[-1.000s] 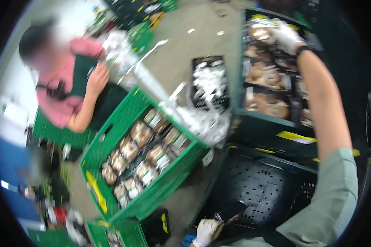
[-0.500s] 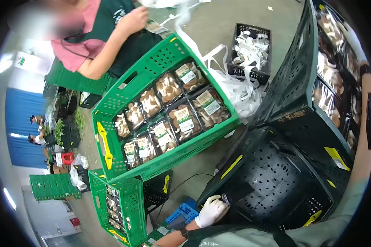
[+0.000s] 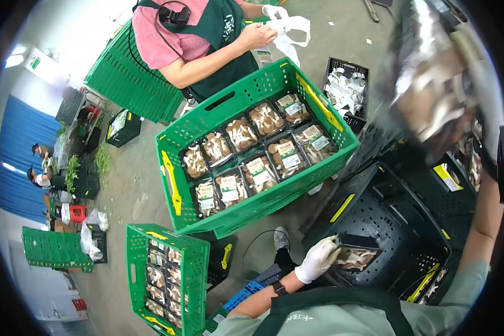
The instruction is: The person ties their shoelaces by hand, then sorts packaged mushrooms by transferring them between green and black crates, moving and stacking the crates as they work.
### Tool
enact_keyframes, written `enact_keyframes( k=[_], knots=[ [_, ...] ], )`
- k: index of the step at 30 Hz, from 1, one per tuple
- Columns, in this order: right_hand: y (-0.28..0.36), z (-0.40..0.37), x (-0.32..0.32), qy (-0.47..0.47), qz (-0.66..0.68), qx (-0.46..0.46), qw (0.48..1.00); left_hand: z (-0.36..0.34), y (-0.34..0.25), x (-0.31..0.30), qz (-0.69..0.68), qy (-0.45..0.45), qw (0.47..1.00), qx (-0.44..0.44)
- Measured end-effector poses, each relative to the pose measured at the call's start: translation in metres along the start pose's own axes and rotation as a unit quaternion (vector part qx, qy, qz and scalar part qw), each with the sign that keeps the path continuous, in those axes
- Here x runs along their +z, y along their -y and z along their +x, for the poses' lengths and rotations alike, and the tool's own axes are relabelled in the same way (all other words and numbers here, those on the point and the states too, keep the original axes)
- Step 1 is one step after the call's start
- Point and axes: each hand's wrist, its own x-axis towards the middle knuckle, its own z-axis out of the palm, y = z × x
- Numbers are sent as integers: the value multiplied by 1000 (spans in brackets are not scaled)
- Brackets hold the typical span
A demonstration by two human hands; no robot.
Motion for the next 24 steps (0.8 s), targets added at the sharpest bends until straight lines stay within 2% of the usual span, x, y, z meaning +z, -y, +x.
enact_keyframes(
  k=[1,3,4,6,8,10,12,15,17,18,20,23,24],
  knots=[
    [20,-2,26,68,68,32,995,11,-12,-26,-14,5,1000,17],
    [89,7,69,143,123,-36,981,15,-22,-79,1,-10,999,36],
    [108,7,111,99,178,-175,963,18,-33,-112,13,-28,999,37],
    [164,12,185,141,188,-226,945,15,-43,-178,64,-41,996,43],
    [226,19,256,297,253,-141,910,7,-49,-234,76,-65,995,17],
    [280,24,345,230,240,-253,909,1,-57,-284,100,-54,993,-9],
    [334,22,420,234,331,-259,877,-4,-57,-321,130,-62,989,-36],
    [403,7,515,319,367,-177,856,-11,-43,-367,176,-60,979,-81],
    [422,-2,553,365,384,-108,841,-8,-38,-391,220,-54,968,-107],
    [420,-6,571,348,373,-118,852,-2,-40,-402,250,-41,958,-132],
    [392,0,553,320,393,-102,856,2,-35,-425,263,-43,945,-189],
    [328,-5,501,235,314,-92,915,2,-13,-458,174,-115,949,-238],
    [314,-14,482,277,285,-47,916,8,-12,-470,173,-124,940,-266]
  ],
)
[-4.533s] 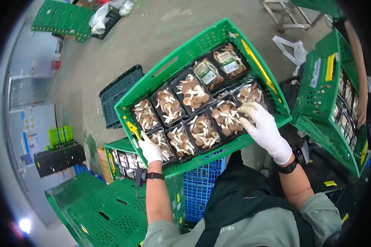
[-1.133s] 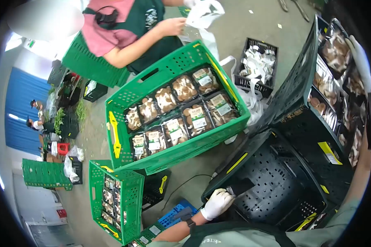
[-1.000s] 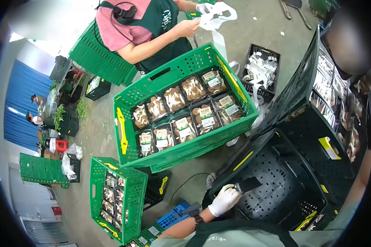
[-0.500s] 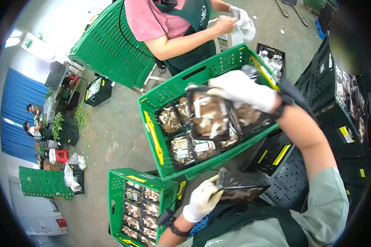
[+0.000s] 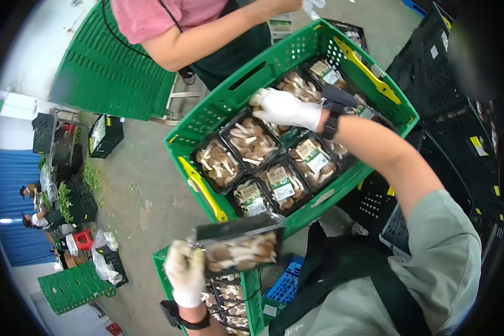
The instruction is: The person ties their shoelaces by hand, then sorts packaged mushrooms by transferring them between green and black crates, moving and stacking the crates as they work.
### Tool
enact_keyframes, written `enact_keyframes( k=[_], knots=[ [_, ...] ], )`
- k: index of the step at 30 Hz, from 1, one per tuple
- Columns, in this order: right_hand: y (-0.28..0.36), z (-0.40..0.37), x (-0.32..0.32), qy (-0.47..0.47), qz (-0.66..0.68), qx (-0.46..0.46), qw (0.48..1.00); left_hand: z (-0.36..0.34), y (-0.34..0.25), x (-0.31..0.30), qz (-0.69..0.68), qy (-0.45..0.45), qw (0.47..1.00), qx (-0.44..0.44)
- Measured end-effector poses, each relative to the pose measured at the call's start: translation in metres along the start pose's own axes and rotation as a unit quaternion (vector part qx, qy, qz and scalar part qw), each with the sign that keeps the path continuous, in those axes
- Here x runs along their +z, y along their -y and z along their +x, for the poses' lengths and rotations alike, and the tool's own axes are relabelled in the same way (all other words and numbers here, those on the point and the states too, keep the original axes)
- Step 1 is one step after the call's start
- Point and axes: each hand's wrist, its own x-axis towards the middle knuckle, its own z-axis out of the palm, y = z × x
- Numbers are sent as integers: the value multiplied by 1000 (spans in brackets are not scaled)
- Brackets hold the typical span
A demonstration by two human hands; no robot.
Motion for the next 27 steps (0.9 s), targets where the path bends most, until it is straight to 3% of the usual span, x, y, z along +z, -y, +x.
enact_keyframes(
  k=[2,4,6,7,8,10,12,14,16,18,20,21,22,23,24,27],
  knots=[
    [0,-32,-13,227,-59,164,958,23,-4,-8,-16,-25,999,-12],
    [-1,-55,19,362,0,101,927,48,0,-8,-29,-31,999,13],
    [23,-67,33,244,115,180,946,67,-14,5,-83,13,996,18],
    [27,-63,40,209,117,194,951,76,-20,17,-64,25,997,29],
    [27,-57,51,175,119,208,955,86,-7,17,53,52,994,83],
    [25,-52,72,96,108,227,963,95,-22,35,53,112,989,81],
    [12,-55,66,137,117,239,954,102,-26,48,49,140,987,66],
    [20,-53,30,241,100,227,938,106,-34,54,72,168,980,77],
    [23,-39,21,199,5,206,958,110,-31,52,114,165,974,106],
    [33,-22,29,8,20,92,995,110,-33,51,67,181,979,73],
    [51,6,48,-43,-6,-50,998,100,-49,46,46,168,984,23],
    [61,20,60,-35,-6,-79,996,95,-41,38,106,146,980,81],
    [67,33,76,-37,-27,-92,995,87,-34,30,166,127,968,136],
    [71,46,95,-28,-44,-87,995,78,-34,21,124,106,979,125],
    [70,57,113,-17,-62,-80,995,64,-31,17,16,42,998,38],
    [59,77,143,90,-60,-83,991,36,-17,-11,-41,-68,996,45]
  ],
)
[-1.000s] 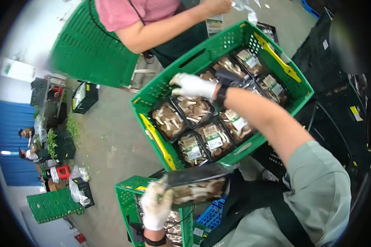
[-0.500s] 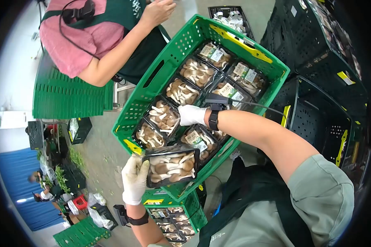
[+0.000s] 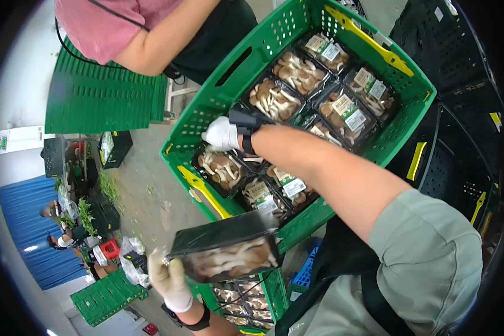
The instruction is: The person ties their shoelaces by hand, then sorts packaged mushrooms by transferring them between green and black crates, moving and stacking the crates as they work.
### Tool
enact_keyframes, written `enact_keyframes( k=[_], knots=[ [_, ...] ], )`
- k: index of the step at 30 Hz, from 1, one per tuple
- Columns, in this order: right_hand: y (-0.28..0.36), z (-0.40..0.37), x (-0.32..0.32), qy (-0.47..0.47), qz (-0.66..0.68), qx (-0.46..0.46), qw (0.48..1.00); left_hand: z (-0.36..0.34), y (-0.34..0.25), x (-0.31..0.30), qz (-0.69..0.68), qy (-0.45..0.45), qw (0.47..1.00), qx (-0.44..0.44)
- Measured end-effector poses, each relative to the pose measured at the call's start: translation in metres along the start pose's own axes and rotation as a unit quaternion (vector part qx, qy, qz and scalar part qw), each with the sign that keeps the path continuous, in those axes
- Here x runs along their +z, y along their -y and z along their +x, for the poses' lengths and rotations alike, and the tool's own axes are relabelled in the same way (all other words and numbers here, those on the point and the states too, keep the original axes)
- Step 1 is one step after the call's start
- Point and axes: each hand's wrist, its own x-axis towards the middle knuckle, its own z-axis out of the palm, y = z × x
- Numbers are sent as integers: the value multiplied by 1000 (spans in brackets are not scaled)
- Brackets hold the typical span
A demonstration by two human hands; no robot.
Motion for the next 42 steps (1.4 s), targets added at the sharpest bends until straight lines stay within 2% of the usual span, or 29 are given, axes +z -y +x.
enact_keyframes(
  k=[1,2,3,6,7,9,11,12,13,15,16,18,19,20,21,22,24,25,27,29,30,31,34,35,37,38,39,41,42],
  knots=[
    [2,1,-7,37,21,15,999,-5,5,-14,14,-17,1000,9],
    [-1,-6,-15,13,34,-44,998,-13,13,-25,-36,-48,998,-23],
    [-1,-11,-24,14,36,-69,997,-20,26,-45,-22,-57,998,-23],
    [4,-42,-66,19,44,-92,995,-26,40,-71,-39,-94,995,-18],
    [8,-55,-82,37,59,-71,995,-28,44,-82,-43,-96,994,-21],
    [15,-89,-79,-50,86,-143,985,-17,36,-81,-80,-75,994,-10],
    [36,-131,-53,-41,118,-194,973,-2,26,-63,-102,-101,990,14],
    [50,-154,-30,-12,148,-174,973,9,11,-53,-106,-53,993,15],
    [63,-159,-22,103,113,-40,987,19,12,-50,-70,-56,996,23],
    [58,-162,-17,145,113,-14,983,37,3,-32,-75,-11,997,30],
    [53,-163,-25,68,128,-22,989,45,-5,-14,-48,-37,998,31],
    [31,-167,-63,-64,110,-40,991,55,-3,1,-82,28,996,20],
    [16,-176,-92,-73,126,-21,989,62,-5,12,-74,51,996,10],
    [-5,-193,-117,-23,110,-5,994,68,-17,37,-80,71,994,36],
    [-18,-207,-143,47,111,73,990,77,-15,46,-44,117,991,43],
    [-23,-233,-184,55,118,135,982,84,-19,69,-62,142,987,31],
    [-36,-292,-228,-26,187,206,960,99,-25,128,-114,200,973,28],
    [-31,-320,-255,-46,244,271,930,107,-22,160,-147,234,961,34],
    [-23,-378,-272,-157,224,337,901,122,-18,228,-208,279,935,63],
    [4,-424,-293,-197,289,463,814,141,5,284,-220,323,917,78],
    [12,-450,-293,-224,291,473,801,147,11,302,-88,320,931,150],
    [21,-474,-292,-257,288,485,784,149,20,315,-103,352,922,119],
    [45,-535,-307,-289,269,538,745,157,78,335,-11,419,898,132],
    [48,-554,-310,-308,271,550,728,146,70,325,-99,428,898,18],
    [46,-591,-322,-347,250,563,707,139,47,306,-111,457,882,-12],
    [43,-605,-329,-357,249,564,702,145,40,297,-9,484,875,-3],
    [41,-616,-347,-377,236,570,691,143,24,296,5,515,857,18],
    [25,-642,-383,-403,136,556,714,161,53,318,62,528,846,46],
    [16,-653,-406,-420,102,558,708,157,64,338,104,492,856,117]
  ],
)
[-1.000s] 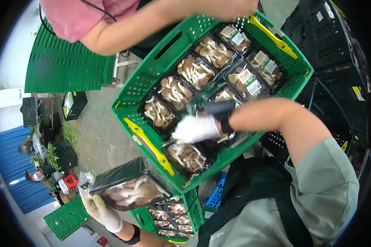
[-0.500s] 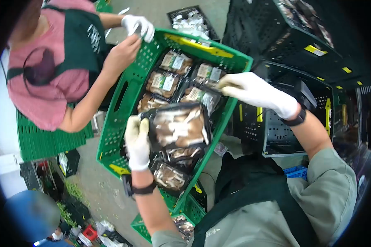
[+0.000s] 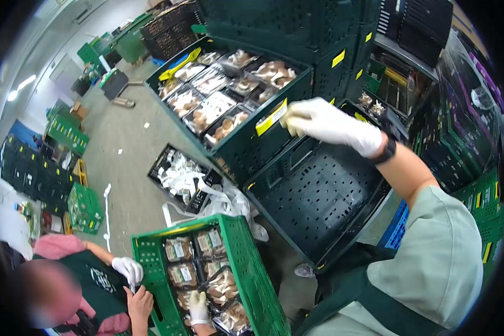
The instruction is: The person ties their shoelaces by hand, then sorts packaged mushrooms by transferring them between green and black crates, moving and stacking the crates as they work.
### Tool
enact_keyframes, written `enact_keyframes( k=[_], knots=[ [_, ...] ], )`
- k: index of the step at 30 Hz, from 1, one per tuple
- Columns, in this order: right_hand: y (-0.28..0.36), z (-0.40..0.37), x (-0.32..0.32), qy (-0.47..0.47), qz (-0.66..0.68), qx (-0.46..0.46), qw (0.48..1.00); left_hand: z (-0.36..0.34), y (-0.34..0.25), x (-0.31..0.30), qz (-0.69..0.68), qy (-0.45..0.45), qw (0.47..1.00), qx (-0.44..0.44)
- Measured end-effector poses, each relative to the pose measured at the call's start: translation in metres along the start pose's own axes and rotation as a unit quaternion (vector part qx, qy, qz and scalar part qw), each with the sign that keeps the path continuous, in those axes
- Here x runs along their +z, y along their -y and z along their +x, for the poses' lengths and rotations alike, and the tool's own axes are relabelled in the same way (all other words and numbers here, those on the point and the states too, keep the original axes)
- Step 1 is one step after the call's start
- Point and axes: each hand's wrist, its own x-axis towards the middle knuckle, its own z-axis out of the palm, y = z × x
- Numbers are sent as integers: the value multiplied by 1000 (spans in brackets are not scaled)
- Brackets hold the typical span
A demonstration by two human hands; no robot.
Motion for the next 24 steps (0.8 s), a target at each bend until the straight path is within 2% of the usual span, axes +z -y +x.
enact_keyframes(
  k=[1,2,3,5,6,7,8,9,11,12,13,14,15,16,17,18,19,21,22,23,24],
  knots=[
    [2,22,-19,-30,-16,-13,999,11,7,23,72,-40,996,34],
    [-6,47,-36,-77,-58,-46,994,16,11,48,127,-140,981,49],
    [-17,74,-51,-123,-99,-80,984,22,24,56,130,-182,973,59],
    [-37,129,-74,-148,-92,31,984,20,32,63,185,-212,959,-3],
    [-52,156,-80,-169,-155,6,973,16,48,69,175,-292,938,71],
    [-69,186,-81,-186,-216,-21,958,-3,-20,52,133,-196,970,-45],
    [-86,220,-74,-174,-199,-11,964,-3,-6,44,152,-189,970,-7],
    [-84,238,-68,-159,-274,-1,948,-5,6,32,172,-180,968,28],
    [-87,261,-62,-113,-345,33,931,-8,-42,30,148,-142,979,5],
    [-97,265,-53,-123,-306,26,944,0,-30,31,218,-119,968,24],
    [-97,267,-51,-28,-446,20,894,0,-36,36,202,-58,977,-30],
    [-90,265,-40,-5,-531,-24,847,6,-20,41,288,-30,957,-1],
    [-79,261,-31,42,-564,34,824,18,31,50,344,-82,933,67],
    [-42,237,-16,0,-608,4,794,25,11,64,207,-178,962,-10],
    [-102,280,-20,-47,-632,-47,772,26,10,72,217,-223,949,-38],
    [-128,317,-35,-35,-471,85,877,22,-9,73,214,-226,948,-65],
    [-115,315,-39,5,-461,83,883,16,-28,68,210,-228,947,-86],
    [-118,324,-44,39,-492,91,865,12,-6,52,217,-255,942,24],
    [-124,332,-53,67,-502,76,859,14,25,49,157,-299,941,12],
    [-125,330,-56,54,-485,69,870,9,11,42,89,-287,953,-24],
    [-127,326,-58,61,-463,76,881,6,3,38,75,-288,954,-21]
  ],
)
